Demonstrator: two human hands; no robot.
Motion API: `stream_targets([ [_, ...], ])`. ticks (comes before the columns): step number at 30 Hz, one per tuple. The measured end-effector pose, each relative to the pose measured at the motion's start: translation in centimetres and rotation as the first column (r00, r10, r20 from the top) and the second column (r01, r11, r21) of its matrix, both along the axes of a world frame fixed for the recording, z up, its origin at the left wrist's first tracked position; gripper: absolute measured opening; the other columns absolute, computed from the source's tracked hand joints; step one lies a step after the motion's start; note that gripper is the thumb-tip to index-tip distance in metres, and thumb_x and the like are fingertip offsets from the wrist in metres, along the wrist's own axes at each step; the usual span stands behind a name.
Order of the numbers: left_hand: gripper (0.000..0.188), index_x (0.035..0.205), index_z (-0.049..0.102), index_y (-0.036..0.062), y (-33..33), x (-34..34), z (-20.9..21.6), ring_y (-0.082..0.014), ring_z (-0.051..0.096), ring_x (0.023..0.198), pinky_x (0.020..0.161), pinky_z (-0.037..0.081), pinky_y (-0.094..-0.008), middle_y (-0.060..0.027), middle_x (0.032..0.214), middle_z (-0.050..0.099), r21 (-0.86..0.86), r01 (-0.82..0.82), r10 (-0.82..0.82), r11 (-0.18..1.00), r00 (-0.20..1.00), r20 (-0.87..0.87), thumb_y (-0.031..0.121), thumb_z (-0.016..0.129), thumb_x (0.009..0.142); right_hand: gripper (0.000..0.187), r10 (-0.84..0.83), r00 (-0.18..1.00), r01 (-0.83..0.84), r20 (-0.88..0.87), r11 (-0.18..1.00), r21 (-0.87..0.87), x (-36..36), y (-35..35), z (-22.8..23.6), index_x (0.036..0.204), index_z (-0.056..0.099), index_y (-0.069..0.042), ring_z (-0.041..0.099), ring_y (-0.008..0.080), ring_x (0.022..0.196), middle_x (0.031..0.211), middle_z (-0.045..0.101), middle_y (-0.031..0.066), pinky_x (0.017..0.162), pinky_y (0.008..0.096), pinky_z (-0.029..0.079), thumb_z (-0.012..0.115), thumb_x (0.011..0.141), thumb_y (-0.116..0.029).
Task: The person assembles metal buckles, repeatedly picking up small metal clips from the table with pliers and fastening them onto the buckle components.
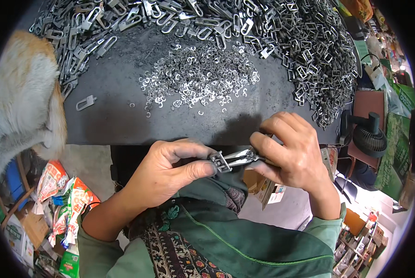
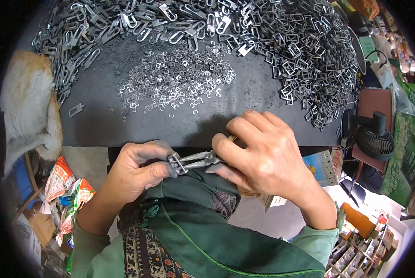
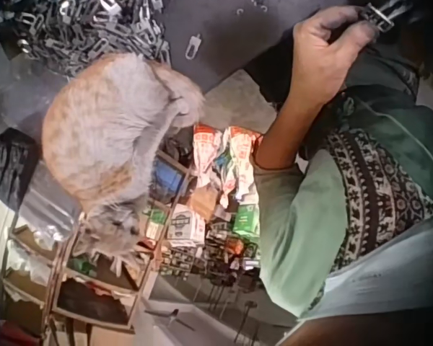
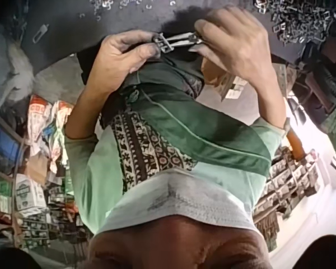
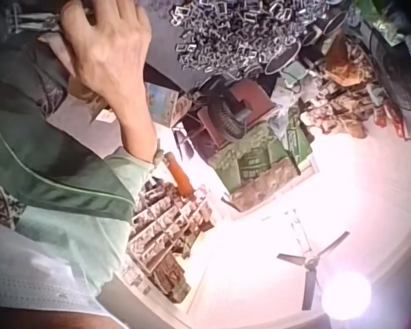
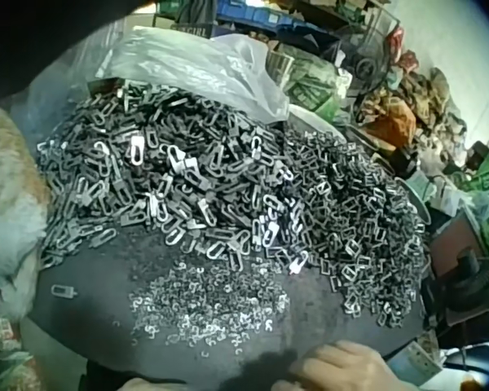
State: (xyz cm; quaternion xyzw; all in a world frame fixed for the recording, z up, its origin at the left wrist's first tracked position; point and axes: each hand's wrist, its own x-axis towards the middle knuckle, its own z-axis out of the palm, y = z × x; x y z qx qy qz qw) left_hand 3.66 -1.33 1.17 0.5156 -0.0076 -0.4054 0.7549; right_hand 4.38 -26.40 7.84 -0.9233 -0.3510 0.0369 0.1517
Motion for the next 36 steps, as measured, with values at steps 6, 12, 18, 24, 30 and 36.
stream_targets([
  [6,0.02,0.098,0.07,-0.0013,0.0,0.4,0.3,-0.0065,0.058,0.081,0.072,0.046,-0.0234,-0.0025,0.09,0.067,0.014,0.06,-0.061,0.998,0.997,0.036,0.015,0.074,0.088,0.034,0.037,0.996,-0.035,0.078,0.999,-0.036,-0.3,-0.2,0.0,0.092,0.062,-0.011,0.055,0.0239,0.076,0.083,0.052,0.0056,0.063,0.0365,0.043,0.073,0.071,-0.035],
  [12,0.018,0.093,0.066,-0.0013,0.4,3.4,4.3,-0.0173,0.058,0.069,0.061,0.045,-0.0293,-0.008,0.083,0.061,0.57,-0.137,-0.4,0.81,0.582,0.708,0.01,0.073,0.081,0.032,-0.084,0.996,0.083,0.014,0.994,0.066,-4.6,-0.4,-2.0,0.091,0.063,-0.011,0.054,0.0208,0.07,0.08,0.053,0.0032,0.059,0.035,0.044,0.076,0.073,-0.034],
  [18,0.029,0.091,0.067,-0.0007,-12.3,11.9,1.6,-0.0361,0.065,0.074,0.063,0.051,-0.0455,-0.0171,0.086,0.064,0.311,-0.534,-0.397,0.786,-0.051,0.916,0.023,0.076,0.079,0.038,-0.199,0.98,0.199,0.014,0.98,0.024,-6.9,1.7,-4.9,0.096,0.065,-0.007,0.054,0.0252,0.077,0.085,0.054,0.0076,0.067,0.038,0.044,0.078,0.069,-0.03],
  [24,0.016,0.082,0.066,-0.0043,-16.1,15.2,0.2,-0.0414,0.067,0.083,0.074,0.054,-0.0487,-0.0255,0.083,0.067,0.608,-0.598,-0.702,0.522,0.103,0.704,0.011,0.068,0.078,0.041,-0.288,0.957,0.29,-0.027,0.949,0.122,-8.2,-2.3,-4.8,0.094,0.064,-0.005,0.056,0.0299,0.077,0.09,0.057,0.0118,0.064,0.0404,0.045,0.081,0.058,-0.015],
  [30,0.02,0.098,0.064,-0.0017,-10.5,14.8,1.5,-0.0334,0.065,0.079,0.072,0.051,-0.0418,-0.0178,0.085,0.066,0.442,-0.477,-0.486,0.76,0.035,0.873,0.011,0.066,0.083,0.028,-0.683,0.73,0.64,-0.029,0.668,0.38,-3.0,-5.5,-4.5,0.094,0.064,-0.001,0.062,0.0312,0.068,0.079,0.062,0.0137,0.062,0.0383,0.05,0.079,0.074,-0.012],
  [36,0.027,0.118,0.061,0.0034,-3.7,11.2,3.4,-0.0044,0.052,0.061,0.051,0.04,-0.0186,-0.0003,0.082,0.06,0.252,-0.209,0.008,0.945,0.785,0.62,0.014,0.061,0.093,0.019,-0.653,0.753,0.572,0.079,0.709,0.413,5.1,-2.8,-5.7,0.084,0.063,-0.001,0.064,0.0368,0.073,0.08,0.065,0.016,0.064,0.0447,0.05,0.072,0.081,-0.018],
])
